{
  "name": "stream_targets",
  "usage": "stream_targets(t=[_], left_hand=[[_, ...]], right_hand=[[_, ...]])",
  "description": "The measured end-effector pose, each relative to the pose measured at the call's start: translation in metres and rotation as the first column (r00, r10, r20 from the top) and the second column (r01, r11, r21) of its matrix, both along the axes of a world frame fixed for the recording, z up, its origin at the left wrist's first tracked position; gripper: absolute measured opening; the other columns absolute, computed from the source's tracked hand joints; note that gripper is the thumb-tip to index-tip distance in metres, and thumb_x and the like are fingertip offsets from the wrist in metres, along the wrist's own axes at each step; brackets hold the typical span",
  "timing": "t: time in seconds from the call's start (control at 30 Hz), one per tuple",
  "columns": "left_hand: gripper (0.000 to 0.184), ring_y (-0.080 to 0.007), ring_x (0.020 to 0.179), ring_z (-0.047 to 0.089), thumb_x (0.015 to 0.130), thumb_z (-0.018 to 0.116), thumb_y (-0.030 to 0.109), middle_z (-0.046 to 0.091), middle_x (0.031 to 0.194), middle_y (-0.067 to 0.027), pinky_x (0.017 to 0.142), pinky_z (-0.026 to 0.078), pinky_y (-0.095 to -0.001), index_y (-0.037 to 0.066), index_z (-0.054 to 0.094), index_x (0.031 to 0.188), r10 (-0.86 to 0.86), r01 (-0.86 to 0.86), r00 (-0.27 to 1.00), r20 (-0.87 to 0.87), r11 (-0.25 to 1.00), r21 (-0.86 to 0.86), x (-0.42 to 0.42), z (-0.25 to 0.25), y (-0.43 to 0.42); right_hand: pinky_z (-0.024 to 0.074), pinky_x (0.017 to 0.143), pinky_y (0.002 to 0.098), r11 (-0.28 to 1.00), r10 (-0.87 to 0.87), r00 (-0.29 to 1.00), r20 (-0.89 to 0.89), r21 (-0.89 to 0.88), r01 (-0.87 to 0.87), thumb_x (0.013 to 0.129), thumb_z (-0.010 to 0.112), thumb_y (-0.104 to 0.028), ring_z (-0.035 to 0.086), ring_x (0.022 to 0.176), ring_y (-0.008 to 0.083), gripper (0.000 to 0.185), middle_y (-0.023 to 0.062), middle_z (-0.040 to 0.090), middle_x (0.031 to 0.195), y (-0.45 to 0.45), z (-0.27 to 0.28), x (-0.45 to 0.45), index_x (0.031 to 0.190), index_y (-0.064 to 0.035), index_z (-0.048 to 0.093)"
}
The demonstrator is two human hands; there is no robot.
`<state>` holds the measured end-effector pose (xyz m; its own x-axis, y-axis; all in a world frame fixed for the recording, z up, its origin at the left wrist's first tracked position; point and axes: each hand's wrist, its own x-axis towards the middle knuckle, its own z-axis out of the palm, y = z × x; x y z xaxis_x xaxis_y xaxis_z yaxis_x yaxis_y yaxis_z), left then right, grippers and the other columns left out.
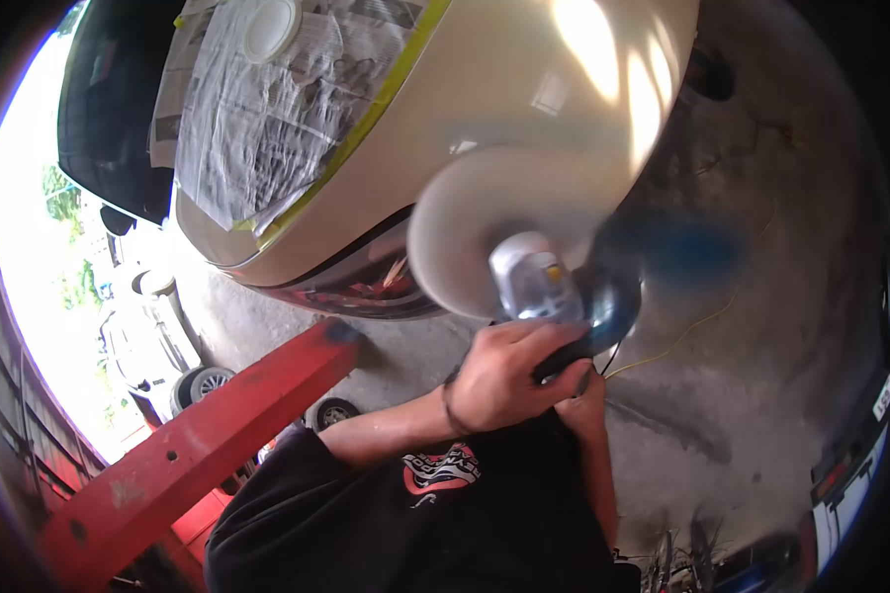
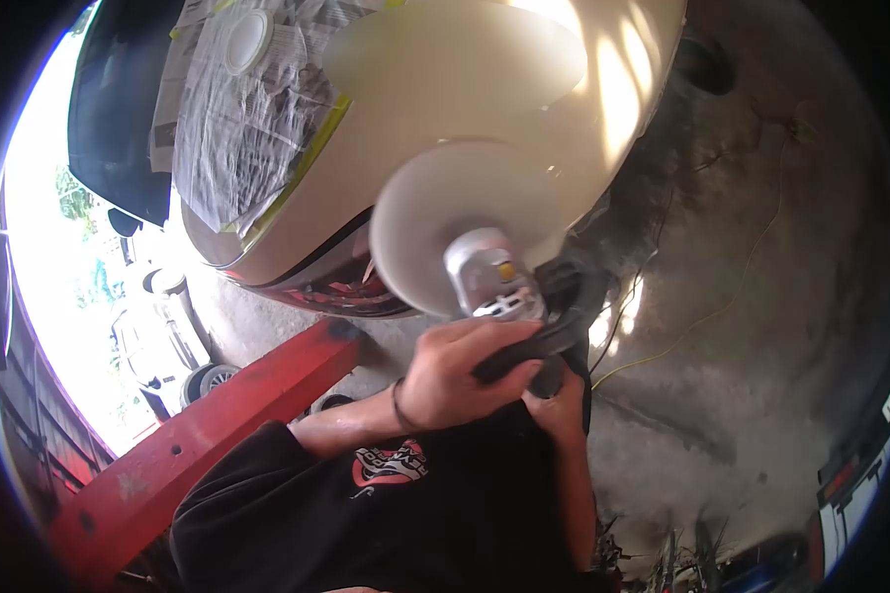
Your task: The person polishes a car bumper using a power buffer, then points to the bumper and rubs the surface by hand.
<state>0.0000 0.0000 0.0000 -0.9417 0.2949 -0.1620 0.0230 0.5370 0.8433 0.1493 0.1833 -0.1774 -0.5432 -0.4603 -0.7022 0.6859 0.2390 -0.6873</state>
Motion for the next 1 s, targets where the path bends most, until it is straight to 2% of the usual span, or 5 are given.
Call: stream_targets(t=[0.17, 0.2, 0.3, 0.57, 1.0], left_hand=[[0.033, -0.0399, 0.083, 0.076, 0.088, 0.086, 0.022, 0.077, 0.093, -0.0152, 0.075, 0.063, -0.0481, 0.004, 0.076, 0.113, -0.165, 0.165, 0.984, -0.060, 0.986, 0.002, -0.026, -0.067, 0.082], [0.030, -0.0394, 0.083, 0.076, 0.087, 0.084, 0.023, 0.077, 0.092, -0.0150, 0.075, 0.062, -0.0485, 0.003, 0.075, 0.108, -0.193, 0.193, 0.980, -0.049, 0.981, -0.006, -0.032, -0.077, 0.095], [0.026, -0.0388, 0.083, 0.077, 0.086, 0.081, 0.023, 0.077, 0.088, -0.0147, 0.076, 0.062, -0.0491, 0.002, 0.076, 0.100, -0.237, 0.237, 0.971, 0.003, 0.971, -0.016, -0.047, -0.095, 0.123], [0.023, -0.0379, 0.083, 0.077, 0.085, 0.081, 0.024, 0.077, 0.084, -0.0146, 0.078, 0.063, -0.0482, 0.002, 0.078, 0.094, -0.178, 0.178, 0.984, 0.004, 0.984, -0.013, -0.052, -0.053, 0.071], [0.037, -0.0157, 0.080, 0.079, 0.088, 0.090, 0.007, 0.082, 0.093, -0.0115, 0.075, 0.062, -0.0305, 0.001, 0.082, 0.123, 0.568, -0.533, 0.795, -0.211, 0.821, 0.203, 0.033, 0.052, -0.096]], right_hand=[[0.0567, 0.107, 0.0433, 0.180, -0.849, 0.373, -0.374, 0.460, 0.869, 0.095, 0.083, -0.017, 0.072, 0.125, 0.0280, 0.048, 0.0166, 0.077, 0.128, -0.048, -0.178, 0.080, 0.138, -0.0006, 0.070], [0.0618, 0.091, 0.0392, 0.707, -0.453, 0.553, -0.699, 0.096, 0.701, 0.090, 0.081, -0.007, 0.079, 0.099, 0.0269, 0.031, 0.0106, 0.080, 0.103, 0.004, -0.075, 0.043, 0.119, 0.0010, 0.075], [0.0608, 0.074, 0.0371, 0.733, -0.660, 0.749, -0.054, 0.172, 0.658, 0.085, 0.079, 0.001, 0.076, 0.079, 0.0215, 0.026, 0.0104, 0.077, 0.091, 0.023, -0.076, 0.047, 0.110, 0.0031, 0.071], [0.0559, 0.065, 0.0322, 0.707, -0.693, 0.714, -0.100, 0.098, 0.700, 0.086, 0.082, 0.001, 0.070, 0.067, 0.0145, 0.019, 0.0052, 0.076, 0.090, -0.008, -0.025, -0.003, 0.100, 0.0004, 0.069], [0.0618, 0.091, 0.0436, 0.958, 0.199, 0.841, -0.503, 0.282, -0.058, 0.078, 0.090, -0.014, 0.081, 0.107, 0.0398, 0.050, 0.0224, 0.082, 0.107, -0.041, 0.082, -0.117, 0.125, -0.0064, 0.075]])
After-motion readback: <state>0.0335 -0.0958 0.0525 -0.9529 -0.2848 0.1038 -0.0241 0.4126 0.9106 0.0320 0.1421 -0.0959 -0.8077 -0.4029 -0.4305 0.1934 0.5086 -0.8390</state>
